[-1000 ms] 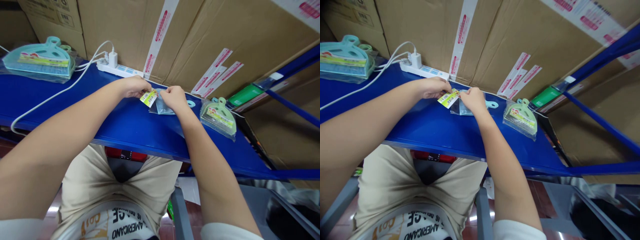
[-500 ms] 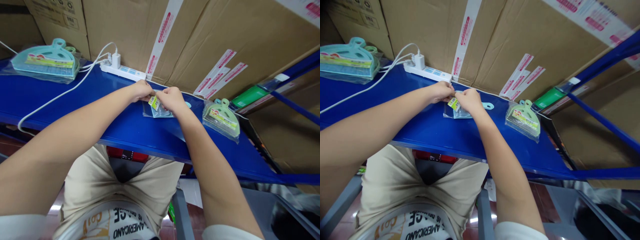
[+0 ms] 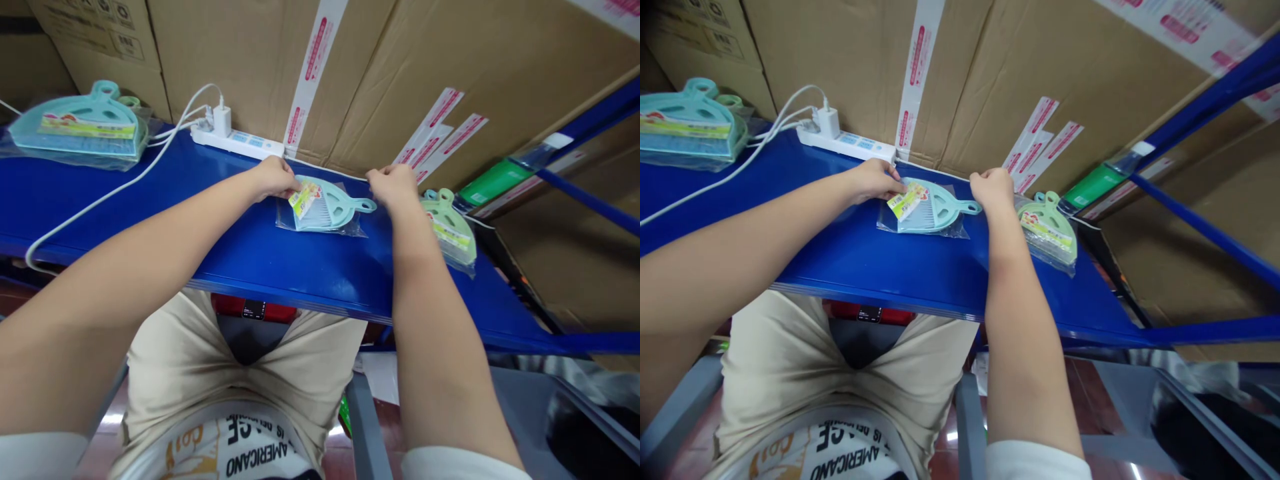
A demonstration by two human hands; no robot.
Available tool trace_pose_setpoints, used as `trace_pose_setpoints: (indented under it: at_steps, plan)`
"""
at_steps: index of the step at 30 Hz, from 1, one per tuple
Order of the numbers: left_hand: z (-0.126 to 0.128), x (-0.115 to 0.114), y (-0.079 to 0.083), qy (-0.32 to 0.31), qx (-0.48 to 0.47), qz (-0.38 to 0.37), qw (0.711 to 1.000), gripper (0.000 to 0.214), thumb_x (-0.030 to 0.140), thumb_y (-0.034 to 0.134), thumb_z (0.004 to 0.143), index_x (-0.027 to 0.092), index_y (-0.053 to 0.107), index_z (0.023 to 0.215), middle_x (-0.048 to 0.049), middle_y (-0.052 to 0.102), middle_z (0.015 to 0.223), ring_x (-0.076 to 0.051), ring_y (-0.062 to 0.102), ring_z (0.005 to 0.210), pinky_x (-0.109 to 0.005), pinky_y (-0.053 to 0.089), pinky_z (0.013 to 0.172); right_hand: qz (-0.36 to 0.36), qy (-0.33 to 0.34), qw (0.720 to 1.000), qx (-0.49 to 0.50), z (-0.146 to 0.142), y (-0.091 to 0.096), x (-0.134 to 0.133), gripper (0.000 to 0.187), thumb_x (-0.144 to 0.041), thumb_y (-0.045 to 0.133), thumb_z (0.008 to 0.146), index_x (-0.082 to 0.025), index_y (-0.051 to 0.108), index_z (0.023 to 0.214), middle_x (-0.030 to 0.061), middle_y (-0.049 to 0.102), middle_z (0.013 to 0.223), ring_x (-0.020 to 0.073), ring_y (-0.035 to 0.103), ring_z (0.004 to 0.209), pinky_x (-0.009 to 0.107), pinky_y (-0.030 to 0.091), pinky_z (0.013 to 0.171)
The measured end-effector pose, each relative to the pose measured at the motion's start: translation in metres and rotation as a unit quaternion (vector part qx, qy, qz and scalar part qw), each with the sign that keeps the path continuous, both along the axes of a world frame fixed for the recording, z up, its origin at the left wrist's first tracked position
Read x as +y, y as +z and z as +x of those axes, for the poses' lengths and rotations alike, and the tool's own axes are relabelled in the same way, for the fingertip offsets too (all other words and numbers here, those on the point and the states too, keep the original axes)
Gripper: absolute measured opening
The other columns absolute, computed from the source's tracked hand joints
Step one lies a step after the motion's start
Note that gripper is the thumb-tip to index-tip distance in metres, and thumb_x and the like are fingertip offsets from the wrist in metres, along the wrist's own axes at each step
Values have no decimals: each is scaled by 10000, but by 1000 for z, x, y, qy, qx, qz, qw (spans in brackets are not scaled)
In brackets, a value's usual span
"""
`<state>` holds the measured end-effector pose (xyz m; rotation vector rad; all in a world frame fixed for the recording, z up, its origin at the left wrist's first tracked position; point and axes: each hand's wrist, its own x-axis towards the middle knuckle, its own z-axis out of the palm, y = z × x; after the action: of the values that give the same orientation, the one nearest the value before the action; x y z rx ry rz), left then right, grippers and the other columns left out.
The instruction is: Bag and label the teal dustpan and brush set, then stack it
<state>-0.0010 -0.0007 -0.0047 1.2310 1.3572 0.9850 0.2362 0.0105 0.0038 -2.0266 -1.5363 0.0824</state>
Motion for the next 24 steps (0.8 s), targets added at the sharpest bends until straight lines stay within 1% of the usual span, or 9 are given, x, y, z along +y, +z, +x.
trace_pose_setpoints:
  at_steps: [2, 4, 8, 11, 14, 17, 21, 24]
  plan:
    - [2, -1, 1, 11, -16, -12, 1000, 440, -141, 805, 725, 189, 515, 727, 8, 573, 743, -188, 707, 868, -243, 573, 695, -14, -2, 1000, 3, -2, 0, 0, 155, -245, 614, 864, -219, 665, 720, 105, 650, 717, 316, 674, 860, 471, 555, 909]
    - [4, -2, 2, 21, -27, -22, 999, 430, -151, 763, 761, 193, 506, 730, 6, 572, 749, -175, 710, 867, -227, 585, 700, -20, 0, 1000, 4, -4, 1, 0, 163, -250, 619, 872, -220, 660, 717, 104, 660, 745, 309, 675, 865, 479, 554, 926]
    - [6, -2, 0, 26, -69, -26, 997, 428, -178, 719, 758, 198, 514, 755, -11, 600, 806, -186, 743, 906, -279, 642, 814, -12, 14, 1000, 16, -1, 1, 1, 165, -253, 623, 872, -218, 653, 713, 106, 648, 728, 315, 670, 854, 493, 559, 908]
    - [7, -1, -3, 26, -73, -21, 997, 399, -160, 707, 775, 196, 527, 784, -13, 618, 842, -188, 764, 930, -300, 649, 873, -17, 16, 1000, 17, 1, -1, 3, 156, -253, 622, 877, -214, 666, 732, 108, 652, 729, 314, 671, 853, 490, 565, 889]
    - [6, -1, -6, 9, -21, 3, 1000, 361, -114, 734, 788, 196, 559, 851, -3, 626, 807, -212, 781, 928, -331, 646, 895, -21, 14, 1000, 13, 1, -1, 3, 157, -253, 626, 886, -205, 684, 748, 114, 671, 751, 309, 679, 859, 485, 573, 893]
    - [3, 0, -8, -29, 53, 48, 997, 358, -44, 803, 779, 188, 608, 970, 5, 650, 738, -249, 791, 928, -369, 637, 918, -30, 9, 999, 7, -2, 2, -1, 159, -253, 625, 900, -190, 711, 781, 130, 702, 791, 318, 702, 897, 485, 583, 918]
    - [-3, 5, -11, -69, 110, 77, 989, 467, 17, 891, 719, 175, 655, 1090, 6, 690, 759, -274, 804, 945, -404, 637, 943, -43, -19, 998, -35, -4, 8, -8, 168, -243, 614, 926, -155, 752, 892, 181, 751, 950, 359, 723, 1084, 487, 568, 1026]
    - [-6, 8, -12, -95, 115, 88, 985, 507, 24, 908, 698, 164, 678, 1127, -17, 722, 804, -278, 803, 924, -424, 641, 932, -62, -37, 995, -71, -3, 9, -11, 187, -236, 630, 936, -125, 770, 988, 218, 764, 1072, 384, 705, 1215, 478, 550, 1084]
